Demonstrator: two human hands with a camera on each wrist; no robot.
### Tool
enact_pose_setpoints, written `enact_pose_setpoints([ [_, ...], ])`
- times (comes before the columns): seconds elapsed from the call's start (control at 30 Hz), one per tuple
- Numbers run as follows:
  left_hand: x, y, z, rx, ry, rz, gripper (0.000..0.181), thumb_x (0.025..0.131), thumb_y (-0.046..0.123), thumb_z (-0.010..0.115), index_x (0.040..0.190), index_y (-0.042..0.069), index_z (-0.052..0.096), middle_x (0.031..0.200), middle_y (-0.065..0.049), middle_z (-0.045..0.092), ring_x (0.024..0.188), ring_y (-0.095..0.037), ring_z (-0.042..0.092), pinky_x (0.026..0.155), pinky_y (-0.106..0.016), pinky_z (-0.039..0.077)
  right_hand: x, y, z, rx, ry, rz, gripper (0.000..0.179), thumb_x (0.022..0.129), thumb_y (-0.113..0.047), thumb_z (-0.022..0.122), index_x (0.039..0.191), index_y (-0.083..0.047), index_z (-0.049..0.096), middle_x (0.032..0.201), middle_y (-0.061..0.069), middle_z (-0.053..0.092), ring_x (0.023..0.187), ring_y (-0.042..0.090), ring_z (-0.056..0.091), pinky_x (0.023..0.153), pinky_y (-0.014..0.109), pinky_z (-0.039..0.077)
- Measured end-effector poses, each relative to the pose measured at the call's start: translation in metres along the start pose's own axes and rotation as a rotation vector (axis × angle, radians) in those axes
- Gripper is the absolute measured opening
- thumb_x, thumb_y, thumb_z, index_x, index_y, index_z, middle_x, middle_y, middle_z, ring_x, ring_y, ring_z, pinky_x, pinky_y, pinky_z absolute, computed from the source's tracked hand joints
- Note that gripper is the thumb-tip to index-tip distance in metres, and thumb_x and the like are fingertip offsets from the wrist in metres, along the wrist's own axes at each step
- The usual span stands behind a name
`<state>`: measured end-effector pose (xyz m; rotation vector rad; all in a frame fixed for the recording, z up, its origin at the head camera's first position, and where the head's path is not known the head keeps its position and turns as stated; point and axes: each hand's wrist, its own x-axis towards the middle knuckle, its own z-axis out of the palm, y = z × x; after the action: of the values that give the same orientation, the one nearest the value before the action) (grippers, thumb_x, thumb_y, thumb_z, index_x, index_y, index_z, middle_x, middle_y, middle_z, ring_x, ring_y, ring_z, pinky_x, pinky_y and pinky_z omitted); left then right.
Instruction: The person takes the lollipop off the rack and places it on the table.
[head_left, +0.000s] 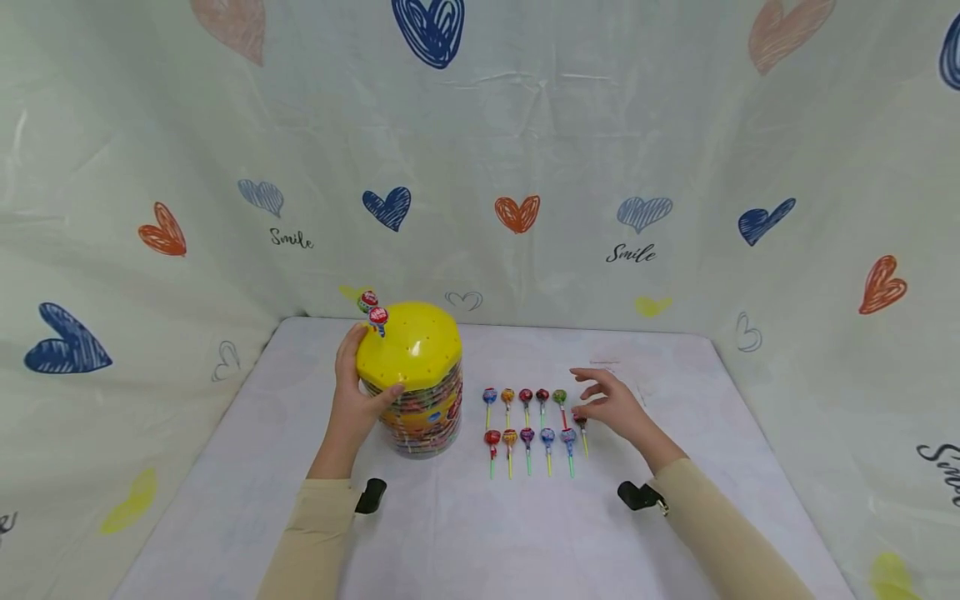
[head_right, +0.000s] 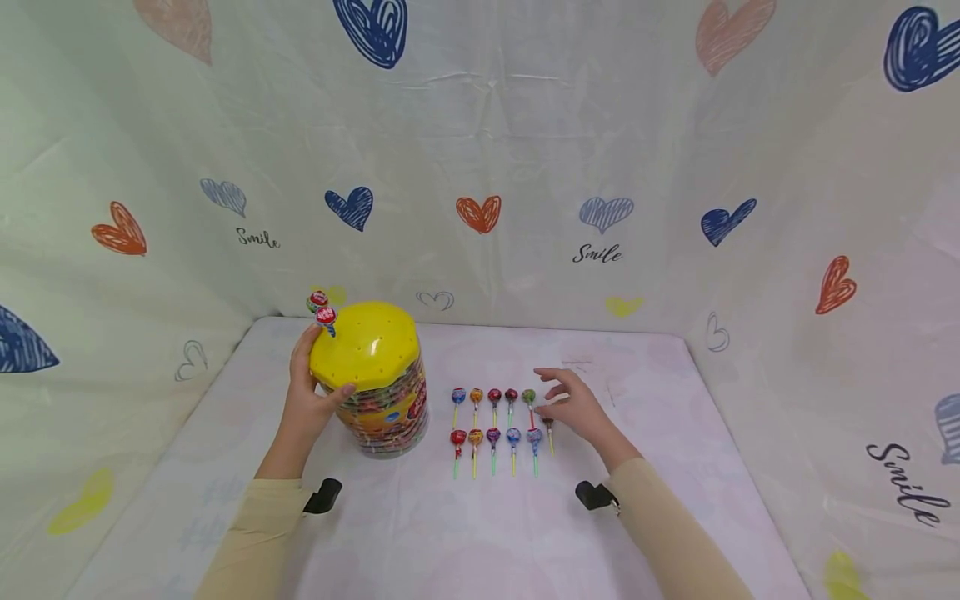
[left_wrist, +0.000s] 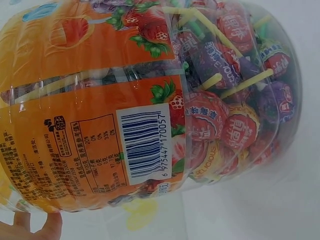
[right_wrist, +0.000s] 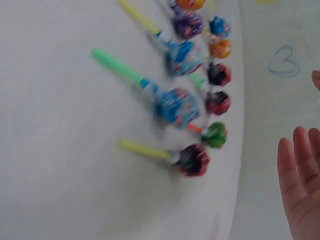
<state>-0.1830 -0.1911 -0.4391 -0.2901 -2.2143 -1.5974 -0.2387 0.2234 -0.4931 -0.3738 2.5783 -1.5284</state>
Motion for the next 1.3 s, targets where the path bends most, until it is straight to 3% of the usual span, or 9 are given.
enact_pose_setpoints([
  [0.2, 0.002, 0.005, -0.001, 0.022, -0.009, -0.024, 0.093, 0.083, 0.015, 0.077, 0.155, 0.02, 0.019, 0.161, -0.003, 0.007, 0.146, -0.027, 0.009, 0.115, -0.06, 0.011, 0.013, -0.052, 0.018, 0.09, -0.018, -0.132, 0.061, 0.083, -0.001, 0.075, 0.14, -0.008, 0.051, 0.132, 0.019, 0.052, 0.106, 0.038, 0.055, 0.084, 0.033, 0.054],
  [0.43, -0.002, 0.039, -0.002, 0.015, -0.022, -0.021, 0.089, 0.083, 0.009, 0.074, 0.153, 0.005, 0.019, 0.159, -0.017, 0.006, 0.145, -0.037, 0.009, 0.113, -0.064, 0.011, 0.014, -0.116, 0.041, 0.169, -0.08, -0.317, 0.056, 0.083, 0.005, 0.073, 0.135, 0.001, 0.052, 0.128, 0.026, 0.053, 0.105, 0.042, 0.054, 0.097, 0.055, 0.044],
  [0.53, -0.004, 0.045, -0.002, 0.015, -0.024, -0.022, 0.088, 0.083, 0.006, 0.073, 0.153, 0.004, 0.019, 0.158, -0.018, 0.007, 0.145, -0.037, 0.009, 0.113, -0.063, 0.011, 0.01, -0.14, 0.05, 0.164, -0.083, -0.366, 0.052, 0.083, 0.005, 0.073, 0.132, 0.004, 0.054, 0.126, 0.024, 0.054, 0.106, 0.039, 0.053, 0.099, 0.056, 0.043],
  [0.6, -0.005, 0.046, -0.001, 0.01, -0.023, -0.022, 0.088, 0.083, 0.008, 0.074, 0.153, 0.003, 0.02, 0.158, -0.019, 0.007, 0.145, -0.037, 0.009, 0.113, -0.063, 0.01, 0.014, -0.145, 0.058, 0.164, -0.072, -0.383, 0.052, 0.083, 0.004, 0.073, 0.132, 0.003, 0.055, 0.127, 0.02, 0.055, 0.109, 0.037, 0.053, 0.101, 0.054, 0.042],
  [0.73, -0.006, 0.042, 0.0, 0.002, -0.024, -0.023, 0.09, 0.083, 0.014, 0.075, 0.153, 0.004, 0.019, 0.159, -0.018, 0.006, 0.145, -0.037, 0.009, 0.113, -0.063, 0.01, 0.024, -0.149, 0.073, 0.187, -0.054, -0.434, 0.053, 0.082, 0.004, 0.075, 0.132, -0.001, 0.056, 0.128, 0.015, 0.056, 0.113, 0.033, 0.053, 0.103, 0.05, 0.042],
  [1.0, -0.001, 0.003, 0.002, 0.014, -0.027, -0.02, 0.093, 0.084, 0.02, 0.077, 0.156, 0.016, 0.018, 0.161, -0.008, 0.005, 0.146, -0.032, 0.009, 0.114, -0.062, 0.011, 0.033, -0.183, 0.095, 0.217, -0.067, -0.517, 0.048, 0.083, -0.006, 0.077, 0.129, -0.008, 0.061, 0.127, 0.003, 0.059, 0.116, 0.02, 0.052, 0.106, 0.044, 0.04],
  [1.17, -0.001, 0.0, 0.0, 0.051, -0.019, -0.005, 0.09, 0.086, 0.026, 0.075, 0.156, 0.025, 0.018, 0.161, -0.001, 0.006, 0.146, -0.029, 0.011, 0.113, -0.063, 0.014, 0.035, -0.204, 0.111, 0.206, -0.087, -0.504, 0.045, 0.085, -0.009, 0.075, 0.128, -0.011, 0.061, 0.131, -0.003, 0.058, 0.124, 0.013, 0.048, 0.109, 0.038, 0.036],
  [1.3, -0.001, 0.001, -0.001, 0.057, -0.013, 0.01, 0.09, 0.087, 0.029, 0.075, 0.156, 0.025, 0.018, 0.161, -0.001, 0.007, 0.145, -0.029, 0.012, 0.112, -0.063, 0.015, 0.04, -0.216, 0.121, 0.231, -0.112, -0.49, 0.047, 0.085, -0.01, 0.075, 0.13, -0.013, 0.061, 0.135, -0.003, 0.055, 0.127, 0.013, 0.046, 0.107, 0.035, 0.039],
])
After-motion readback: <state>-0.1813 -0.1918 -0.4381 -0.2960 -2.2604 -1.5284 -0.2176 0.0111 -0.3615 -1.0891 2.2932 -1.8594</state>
